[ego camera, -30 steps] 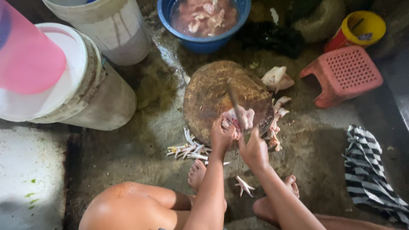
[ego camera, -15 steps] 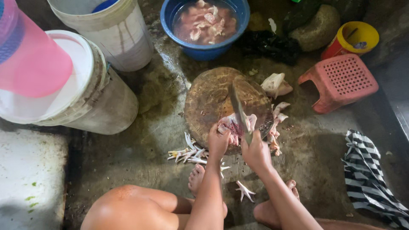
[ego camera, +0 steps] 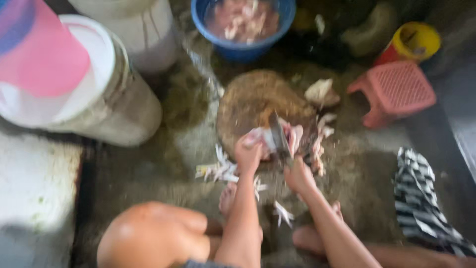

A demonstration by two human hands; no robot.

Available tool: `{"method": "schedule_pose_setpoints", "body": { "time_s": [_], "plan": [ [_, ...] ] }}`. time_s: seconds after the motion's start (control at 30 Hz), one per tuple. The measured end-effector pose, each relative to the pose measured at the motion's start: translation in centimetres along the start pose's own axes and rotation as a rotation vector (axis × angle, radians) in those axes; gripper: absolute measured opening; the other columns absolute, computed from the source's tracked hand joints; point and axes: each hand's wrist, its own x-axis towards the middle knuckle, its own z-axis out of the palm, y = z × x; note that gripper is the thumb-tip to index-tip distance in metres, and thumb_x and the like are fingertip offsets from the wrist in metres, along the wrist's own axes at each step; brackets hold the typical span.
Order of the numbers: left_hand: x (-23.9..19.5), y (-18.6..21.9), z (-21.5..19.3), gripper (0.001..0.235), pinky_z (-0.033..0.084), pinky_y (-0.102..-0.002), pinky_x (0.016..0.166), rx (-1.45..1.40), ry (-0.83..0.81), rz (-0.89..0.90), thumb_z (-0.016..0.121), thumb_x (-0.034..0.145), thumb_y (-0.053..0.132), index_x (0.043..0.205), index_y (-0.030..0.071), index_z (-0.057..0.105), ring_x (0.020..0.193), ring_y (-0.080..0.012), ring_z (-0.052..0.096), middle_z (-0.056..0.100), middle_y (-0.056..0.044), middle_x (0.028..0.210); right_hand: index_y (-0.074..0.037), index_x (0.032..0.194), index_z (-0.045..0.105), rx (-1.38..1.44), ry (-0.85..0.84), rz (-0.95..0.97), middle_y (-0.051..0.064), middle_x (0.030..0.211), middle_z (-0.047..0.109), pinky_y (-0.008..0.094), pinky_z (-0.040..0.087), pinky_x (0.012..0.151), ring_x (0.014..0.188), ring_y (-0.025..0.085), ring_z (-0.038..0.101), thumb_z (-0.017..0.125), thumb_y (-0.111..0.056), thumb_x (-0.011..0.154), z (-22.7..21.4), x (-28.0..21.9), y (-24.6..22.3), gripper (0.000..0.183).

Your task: The person is sitting on the floor and using a cleaver to chop raw chicken pieces on a wooden cutting board. The person repeatedly cuts the chicken into smaller pieces and places them into a blue basin filled with water.

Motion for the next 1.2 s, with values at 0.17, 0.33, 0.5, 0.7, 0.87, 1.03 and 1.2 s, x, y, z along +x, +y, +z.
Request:
{"method": "schedule_pose_setpoints", "body": {
  "time_s": [0.17, 0.33, 0.5, 0.7, 0.87, 1.03, 1.2],
  "plan": [
    [5.6, 1.1, -3.7, 0.021, 0.057, -0.041, 0.069, -0.001, 0.253, 0.049, 0.075, 0.091, 0.011, 0.105, 0.002, 0.063, 0.076, -0.0248, 0.07, 0.072, -0.013, 0.094, 0.005, 0.113, 0.057, 0.032, 0.048, -0.034, 0.036, 0.103, 0.068, 0.055, 0.053, 0.089, 0.101, 0.051, 0.066, 0.07, -0.031, 0.088, -0.8, 0.3, -1.2, 0.045],
    [8.6, 5.4, -2.6, 0.061, 0.053, -0.049, 0.091, 0.539, 0.197, 0.262, 0.082, 0.079, 0.02, 0.132, 0.004, 0.057, 0.108, -0.0394, 0.061, 0.06, -0.027, 0.121, -0.002, 0.108, 0.065, 0.33, 0.094, 0.028, 0.02, 0.09, 0.074, 0.045, 0.059, 0.074, 0.08, 0.031, 0.073, 0.072, -0.027, 0.087, -5.8, -1.6, -4.3, 0.034],
    [2.2, 9.8, 4.5, 0.058, 0.05, -0.052, 0.104, 0.778, -0.046, 0.187, 0.069, 0.09, 0.043, 0.128, 0.001, 0.057, 0.117, -0.0363, 0.062, 0.057, -0.023, 0.13, 0.0, 0.106, 0.055, 0.54, 0.204, 0.11, 0.009, 0.074, 0.062, 0.038, 0.049, 0.043, 0.051, 0.02, 0.059, 0.069, -0.022, 0.092, -12.9, -4.0, -6.4, 0.029],
    [-1.0, 4.4, 11.1, 0.053, 0.051, -0.052, 0.089, 0.747, -0.146, 0.065, 0.073, 0.085, 0.046, 0.111, 0.0, 0.068, 0.104, -0.0378, 0.065, 0.065, -0.023, 0.117, 0.0, 0.105, 0.051, 0.713, 0.098, 0.21, 0.009, 0.062, 0.056, 0.035, 0.044, 0.035, 0.042, 0.016, 0.052, 0.062, -0.018, 0.095, -14.8, -10.4, -5.5, 0.023],
    [5.1, -0.2, 7.6, 0.044, 0.058, -0.044, 0.079, 0.151, -0.317, -0.42, 0.064, 0.085, 0.042, 0.107, 0.005, 0.074, 0.093, -0.03, 0.074, 0.078, -0.019, 0.106, -0.003, 0.106, 0.053, 0.781, -0.071, 0.386, 0.005, 0.06, 0.052, 0.036, 0.044, 0.038, 0.046, 0.015, 0.049, 0.063, -0.017, 0.094, -14.0, -11.8, -3.8, 0.021],
    [8.5, 3.5, 7.9, 0.063, 0.053, -0.042, 0.099, 0.987, -0.569, -0.143, 0.065, 0.096, 0.06, 0.11, -0.001, 0.078, 0.117, -0.0376, 0.068, 0.072, -0.027, 0.122, -0.003, 0.113, 0.056, 0.686, -0.036, 0.31, 0.01, 0.063, 0.058, 0.036, 0.047, 0.042, 0.049, 0.018, 0.055, 0.066, -0.02, 0.092, -13.3, -11.6, -2.5, 0.028],
    [8.8, 5.1, 11.2, 0.049, 0.056, -0.041, 0.095, 1.321, -0.634, -0.184, 0.066, 0.086, 0.051, 0.114, 0.012, 0.075, 0.119, -0.0312, 0.067, 0.069, -0.016, 0.127, -0.003, 0.13, 0.052, 0.228, 0.068, 0.172, 0.031, 0.082, 0.072, 0.051, 0.055, 0.07, 0.082, 0.046, 0.07, 0.07, -0.033, 0.088, -13.1, -11.1, -1.7, 0.054]
  ]
}}
